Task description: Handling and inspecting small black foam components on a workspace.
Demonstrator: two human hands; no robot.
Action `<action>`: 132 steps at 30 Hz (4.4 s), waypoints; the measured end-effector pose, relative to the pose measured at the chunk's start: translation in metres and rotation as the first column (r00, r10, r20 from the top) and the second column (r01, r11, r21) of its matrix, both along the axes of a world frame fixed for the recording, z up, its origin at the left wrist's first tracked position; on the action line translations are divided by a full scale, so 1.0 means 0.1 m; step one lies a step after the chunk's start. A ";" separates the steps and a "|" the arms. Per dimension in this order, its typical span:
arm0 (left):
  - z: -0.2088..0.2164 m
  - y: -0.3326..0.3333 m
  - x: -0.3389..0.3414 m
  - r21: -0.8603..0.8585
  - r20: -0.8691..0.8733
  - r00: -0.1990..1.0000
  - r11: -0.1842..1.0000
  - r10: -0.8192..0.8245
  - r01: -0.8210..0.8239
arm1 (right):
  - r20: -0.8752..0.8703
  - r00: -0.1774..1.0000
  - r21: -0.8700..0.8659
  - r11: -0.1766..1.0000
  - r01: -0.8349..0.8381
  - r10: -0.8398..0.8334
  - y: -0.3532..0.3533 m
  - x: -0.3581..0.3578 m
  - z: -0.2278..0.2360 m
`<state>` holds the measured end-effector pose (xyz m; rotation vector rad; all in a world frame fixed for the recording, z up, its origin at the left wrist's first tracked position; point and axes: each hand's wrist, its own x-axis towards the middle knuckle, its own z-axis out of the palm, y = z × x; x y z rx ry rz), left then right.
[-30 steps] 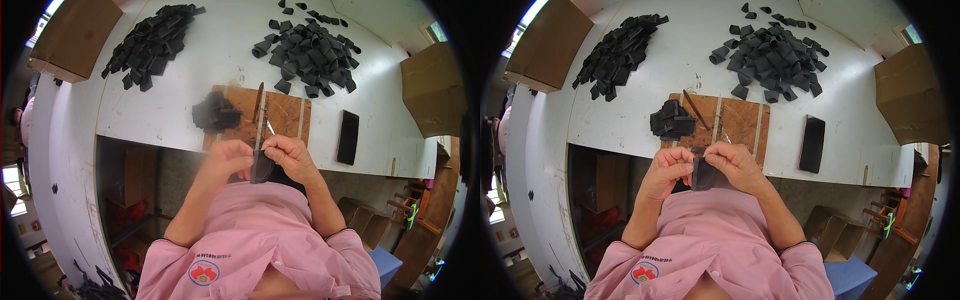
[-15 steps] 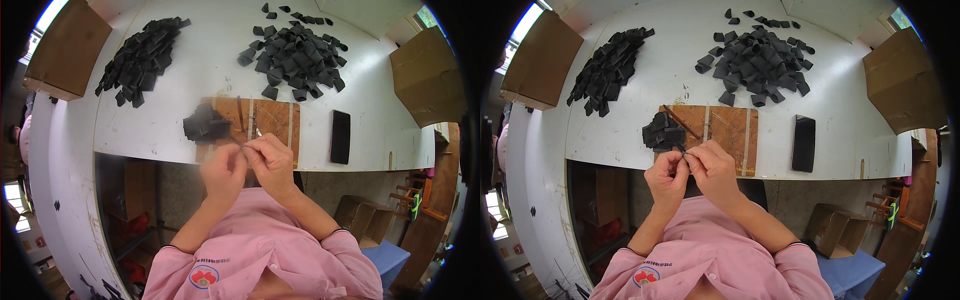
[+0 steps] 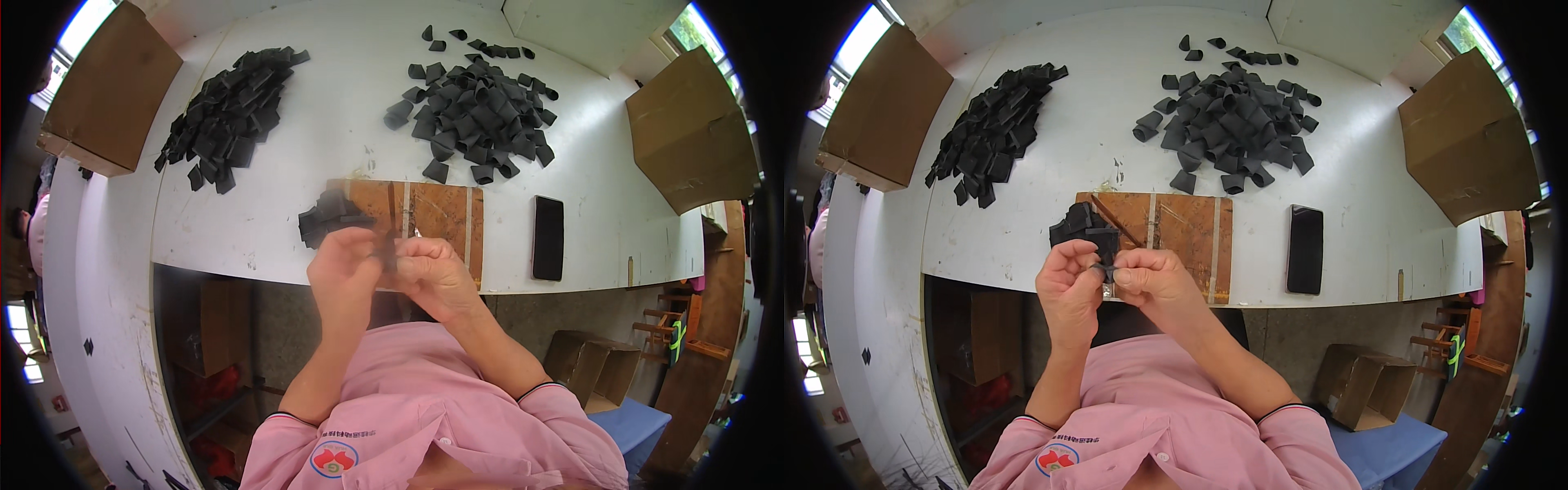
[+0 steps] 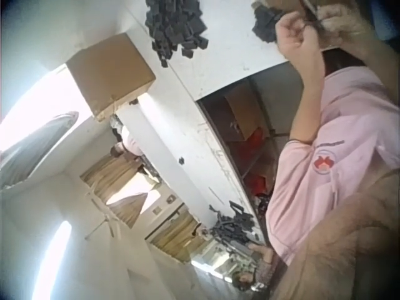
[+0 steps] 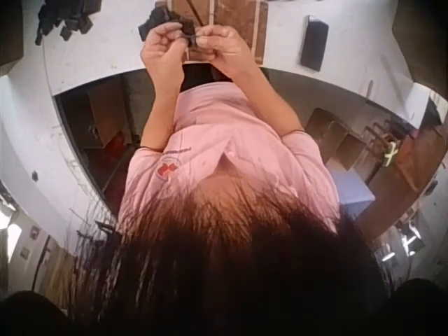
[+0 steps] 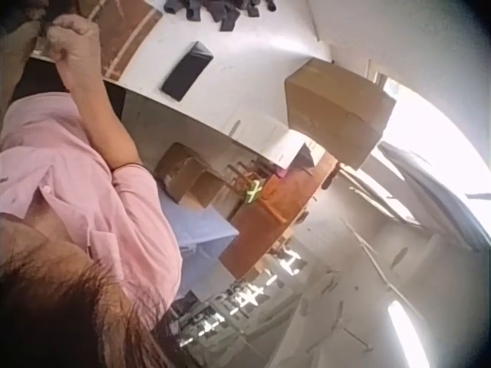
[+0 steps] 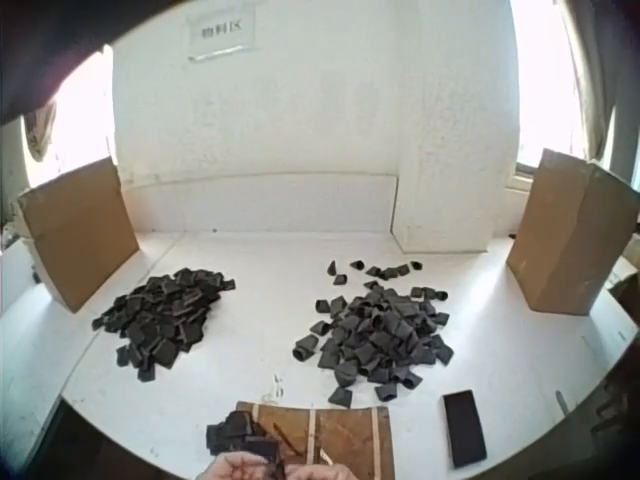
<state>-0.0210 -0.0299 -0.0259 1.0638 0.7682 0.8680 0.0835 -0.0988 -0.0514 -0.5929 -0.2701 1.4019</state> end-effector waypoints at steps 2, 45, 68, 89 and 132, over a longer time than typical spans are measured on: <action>-0.09 -0.04 0.02 0.285 -0.094 0.987 0.953 0.133 -0.101 | -0.093 0.995 -0.005 1.000 -0.031 0.030 0.02 -0.05 0.06; 0.22 0.40 0.14 -0.063 0.278 0.925 0.956 -0.260 0.288 | 0.559 0.816 0.018 0.981 -0.193 0.150 0.51 0.58 0.37; 0.33 0.41 0.15 0.026 0.351 0.936 1.000 -0.024 0.016 | 0.858 -0.268 0.490 0.855 0.172 -0.438 0.36 0.34 0.68; 0.18 0.54 0.23 0.641 -0.061 0.996 0.762 -0.072 0.094 | 0.799 -0.447 0.491 0.865 0.100 -0.402 0.44 0.36 0.58; -0.03 -0.07 0.06 0.822 -0.302 0.927 0.553 0.223 0.135 | 0.898 -0.339 0.399 0.843 0.360 -0.280 -0.06 0.13 0.22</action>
